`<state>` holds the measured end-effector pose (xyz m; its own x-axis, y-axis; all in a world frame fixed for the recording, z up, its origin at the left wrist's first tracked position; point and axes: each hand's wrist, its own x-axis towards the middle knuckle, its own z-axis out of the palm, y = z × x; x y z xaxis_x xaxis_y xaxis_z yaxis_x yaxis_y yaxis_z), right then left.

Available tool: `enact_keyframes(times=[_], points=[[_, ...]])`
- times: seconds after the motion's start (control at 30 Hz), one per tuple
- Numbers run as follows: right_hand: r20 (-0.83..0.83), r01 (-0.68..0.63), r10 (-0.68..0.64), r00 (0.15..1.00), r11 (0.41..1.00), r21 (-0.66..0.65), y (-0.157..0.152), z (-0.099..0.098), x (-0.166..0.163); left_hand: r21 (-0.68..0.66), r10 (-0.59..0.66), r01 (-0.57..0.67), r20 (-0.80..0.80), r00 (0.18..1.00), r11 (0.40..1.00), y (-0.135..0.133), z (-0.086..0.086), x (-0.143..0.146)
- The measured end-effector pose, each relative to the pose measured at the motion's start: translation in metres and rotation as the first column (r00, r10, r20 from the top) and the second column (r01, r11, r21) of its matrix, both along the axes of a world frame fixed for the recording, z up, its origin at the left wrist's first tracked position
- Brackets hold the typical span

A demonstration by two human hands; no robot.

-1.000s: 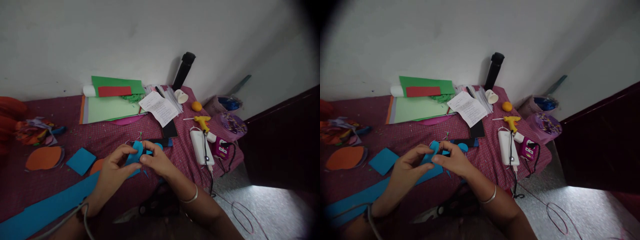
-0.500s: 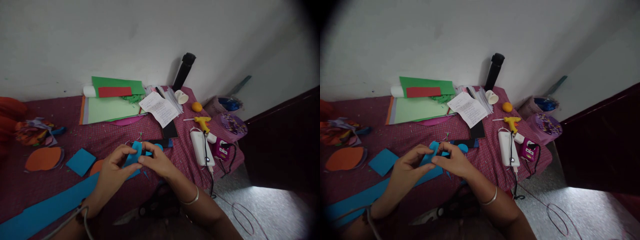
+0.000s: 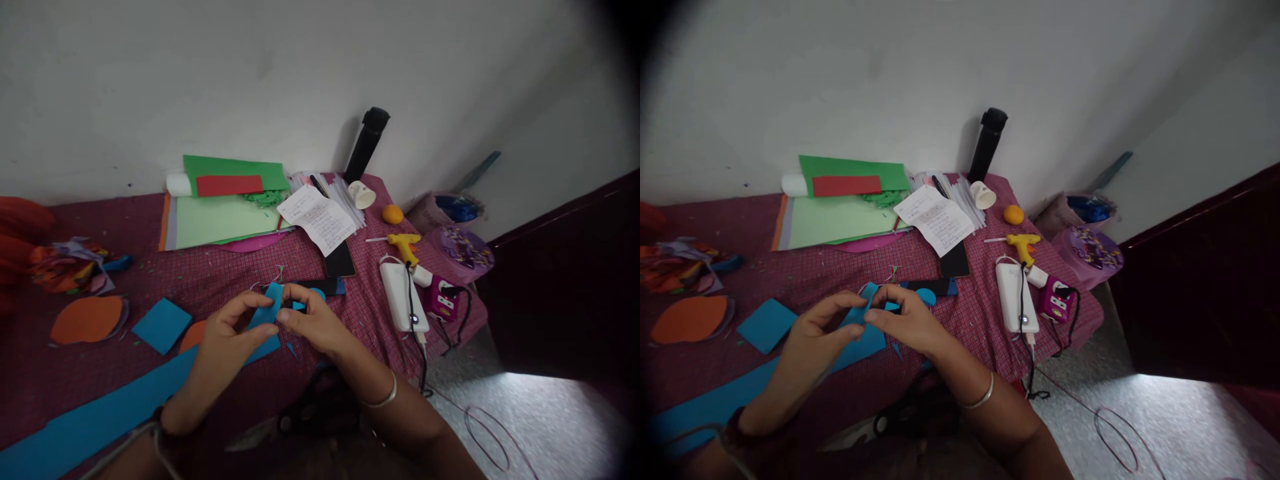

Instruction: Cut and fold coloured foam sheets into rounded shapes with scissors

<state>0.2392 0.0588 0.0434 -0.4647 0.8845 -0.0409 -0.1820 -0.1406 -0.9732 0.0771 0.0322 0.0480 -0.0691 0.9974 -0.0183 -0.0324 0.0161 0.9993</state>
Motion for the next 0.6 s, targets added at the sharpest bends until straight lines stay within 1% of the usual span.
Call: enact_keyframes(times=[0.1,0.27,0.37,0.6], points=[[-0.023,-0.007,0.006,1.000,0.999,-0.032,-0.001,-0.001,0.000,-0.073,0.005,-0.003,0.030,1.000,0.997,0.000,-0.005,-0.002],[-0.083,-0.010,0.005,0.997,0.998,-0.062,-0.002,-0.004,-0.002,-0.136,-0.008,0.025,0.128,0.992,0.990,-0.002,-0.009,-0.003],[-0.096,-0.013,0.006,0.995,0.998,-0.066,-0.001,-0.005,-0.003,-0.147,-0.032,0.058,0.171,0.985,0.987,-0.003,-0.010,-0.003],[-0.132,-0.021,0.012,0.991,0.998,-0.065,-0.001,-0.006,-0.004,-0.143,-0.023,0.052,0.196,0.980,0.988,-0.004,-0.014,-0.004]])
